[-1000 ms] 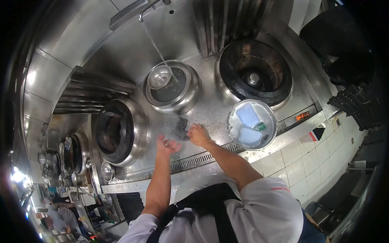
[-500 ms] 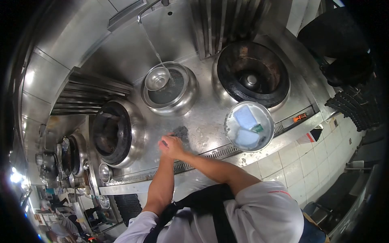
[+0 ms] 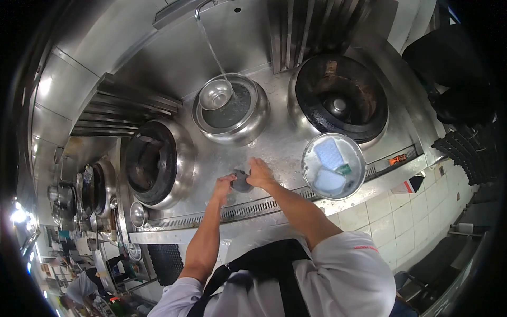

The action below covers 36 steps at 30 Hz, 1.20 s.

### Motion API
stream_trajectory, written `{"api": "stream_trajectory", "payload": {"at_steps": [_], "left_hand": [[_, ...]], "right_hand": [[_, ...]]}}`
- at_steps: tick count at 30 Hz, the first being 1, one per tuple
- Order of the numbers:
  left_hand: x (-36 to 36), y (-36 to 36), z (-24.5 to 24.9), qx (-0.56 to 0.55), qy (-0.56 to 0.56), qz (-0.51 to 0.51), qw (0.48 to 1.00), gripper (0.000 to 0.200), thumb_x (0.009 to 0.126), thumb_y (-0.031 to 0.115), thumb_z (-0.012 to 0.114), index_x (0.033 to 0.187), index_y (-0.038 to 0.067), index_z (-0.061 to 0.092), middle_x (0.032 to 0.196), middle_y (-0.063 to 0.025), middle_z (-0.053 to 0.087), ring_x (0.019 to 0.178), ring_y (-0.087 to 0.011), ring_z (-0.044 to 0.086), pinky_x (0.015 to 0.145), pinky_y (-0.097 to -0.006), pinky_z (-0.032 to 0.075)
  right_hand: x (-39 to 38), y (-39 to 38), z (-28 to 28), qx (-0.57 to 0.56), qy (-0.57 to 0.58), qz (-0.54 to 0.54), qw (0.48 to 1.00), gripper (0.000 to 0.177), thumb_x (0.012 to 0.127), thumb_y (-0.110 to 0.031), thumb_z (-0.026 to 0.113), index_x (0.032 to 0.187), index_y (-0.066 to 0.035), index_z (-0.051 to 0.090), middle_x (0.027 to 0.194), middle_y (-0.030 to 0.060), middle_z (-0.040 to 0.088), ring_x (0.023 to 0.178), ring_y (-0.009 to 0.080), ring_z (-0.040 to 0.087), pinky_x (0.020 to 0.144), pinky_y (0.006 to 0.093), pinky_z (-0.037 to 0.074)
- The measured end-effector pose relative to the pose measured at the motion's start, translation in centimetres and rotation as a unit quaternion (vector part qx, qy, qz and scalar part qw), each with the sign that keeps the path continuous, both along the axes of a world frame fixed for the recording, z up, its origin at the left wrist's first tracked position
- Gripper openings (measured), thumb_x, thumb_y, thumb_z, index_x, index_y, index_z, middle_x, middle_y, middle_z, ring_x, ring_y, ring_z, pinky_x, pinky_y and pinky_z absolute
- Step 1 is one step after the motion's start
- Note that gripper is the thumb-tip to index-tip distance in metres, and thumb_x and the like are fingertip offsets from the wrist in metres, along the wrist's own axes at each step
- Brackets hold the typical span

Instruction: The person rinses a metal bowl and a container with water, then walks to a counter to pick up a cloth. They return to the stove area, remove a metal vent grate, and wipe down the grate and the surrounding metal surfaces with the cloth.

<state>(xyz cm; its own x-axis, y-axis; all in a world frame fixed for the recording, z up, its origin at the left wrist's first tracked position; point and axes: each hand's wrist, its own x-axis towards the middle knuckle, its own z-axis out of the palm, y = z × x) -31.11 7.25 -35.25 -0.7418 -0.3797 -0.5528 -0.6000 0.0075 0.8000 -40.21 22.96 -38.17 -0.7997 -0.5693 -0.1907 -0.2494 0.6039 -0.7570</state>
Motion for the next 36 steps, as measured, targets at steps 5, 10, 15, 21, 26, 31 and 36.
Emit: {"api": "stream_trajectory", "payload": {"at_steps": [5, 10, 15, 21, 26, 31, 36], "left_hand": [[0.0, -0.4, 0.0, 0.013, 0.123, -0.035, 0.992, 0.018, 0.079, 0.001, 0.058, 0.087, 0.005, 0.074, 0.08, -0.0014, 0.065, 0.076, -0.0119, 0.056, 0.064, -0.0266, 0.044], [1.2, -3.2, 1.6, -0.087, 0.131, 0.042, 0.987, 0.02, 0.077, -0.006, 0.057, 0.085, 0.004, 0.072, 0.075, 0.0001, 0.061, 0.067, -0.0082, 0.051, 0.064, -0.0228, 0.04], [2.5, -6.4, -1.2, -0.167, 0.109, 0.097, 0.975, 0.024, 0.07, -0.003, 0.068, 0.093, 0.005, 0.068, 0.075, -0.0004, 0.06, 0.072, -0.0112, 0.054, 0.068, -0.0248, 0.044], [1.2, -1.3, -2.0, -0.381, 0.245, -0.116, 0.884, 0.061, 0.067, 0.004, 0.078, 0.123, 0.006, 0.053, 0.113, -0.0096, 0.057, 0.086, -0.021, 0.062, 0.072, -0.0317, 0.053], [-1.2, 2.4, 0.8, 0.075, 0.183, 0.117, 0.973, 0.056, 0.076, -0.007, 0.069, 0.127, -0.003, 0.047, 0.118, -0.0151, 0.055, 0.095, -0.0246, 0.063, 0.075, -0.0317, 0.058], [-2.3, 2.7, 1.5, 0.11, 0.165, 0.084, 0.977, 0.062, 0.077, -0.011, 0.063, 0.134, -0.01, 0.038, 0.118, -0.0202, 0.055, 0.094, -0.0269, 0.064, 0.079, -0.0343, 0.055], [-1.4, 4.8, 0.0, 0.187, 0.187, 0.1, 0.959, 0.059, 0.077, -0.012, 0.055, 0.132, -0.002, 0.037, 0.11, -0.0172, 0.058, 0.092, -0.0279, 0.064, 0.082, -0.0363, 0.057]], "right_hand": [[0.1, 0.2, 0.7, -0.215, -0.003, 0.105, 0.971, 0.06, 0.072, -0.003, 0.071, 0.128, -0.009, 0.051, 0.119, 0.0192, 0.057, 0.115, 0.0375, 0.054, 0.097, 0.0418, 0.045], [-2.8, 1.5, 2.5, -0.081, -0.023, 0.085, 0.993, 0.027, 0.078, -0.015, 0.074, 0.102, -0.005, 0.067, 0.096, 0.02, 0.067, 0.093, 0.0369, 0.063, 0.083, 0.0423, 0.048], [-4.5, 1.0, 5.0, -0.093, -0.012, 0.053, 0.994, 0.025, 0.078, -0.022, 0.074, 0.092, -0.002, 0.068, 0.095, 0.0214, 0.064, 0.091, 0.0376, 0.061, 0.079, 0.0414, 0.048], [-1.9, -3.0, 5.3, -0.284, 0.021, 0.09, 0.954, 0.028, 0.077, -0.016, 0.075, 0.096, 0.003, 0.064, 0.1, 0.0135, 0.06, 0.087, 0.0238, 0.06, 0.074, 0.0335, 0.049], [-1.7, -2.6, 5.2, -0.362, -0.222, -0.096, 0.9, 0.026, 0.084, -0.012, 0.07, 0.106, 0.001, 0.064, 0.105, 0.0106, 0.061, 0.089, 0.0161, 0.059, 0.074, 0.0286, 0.048], [-0.8, -1.8, 1.6, -0.353, -0.25, -0.348, 0.832, 0.032, 0.087, -0.03, 0.068, 0.104, -0.005, 0.062, 0.097, 0.0095, 0.065, 0.087, 0.021, 0.062, 0.077, 0.0346, 0.049], [0.2, -1.8, -0.1, -0.581, -0.58, -0.232, 0.522, 0.043, 0.088, -0.051, 0.06, 0.103, -0.01, 0.062, 0.097, 0.0093, 0.065, 0.095, 0.0267, 0.061, 0.087, 0.0457, 0.047]]}}
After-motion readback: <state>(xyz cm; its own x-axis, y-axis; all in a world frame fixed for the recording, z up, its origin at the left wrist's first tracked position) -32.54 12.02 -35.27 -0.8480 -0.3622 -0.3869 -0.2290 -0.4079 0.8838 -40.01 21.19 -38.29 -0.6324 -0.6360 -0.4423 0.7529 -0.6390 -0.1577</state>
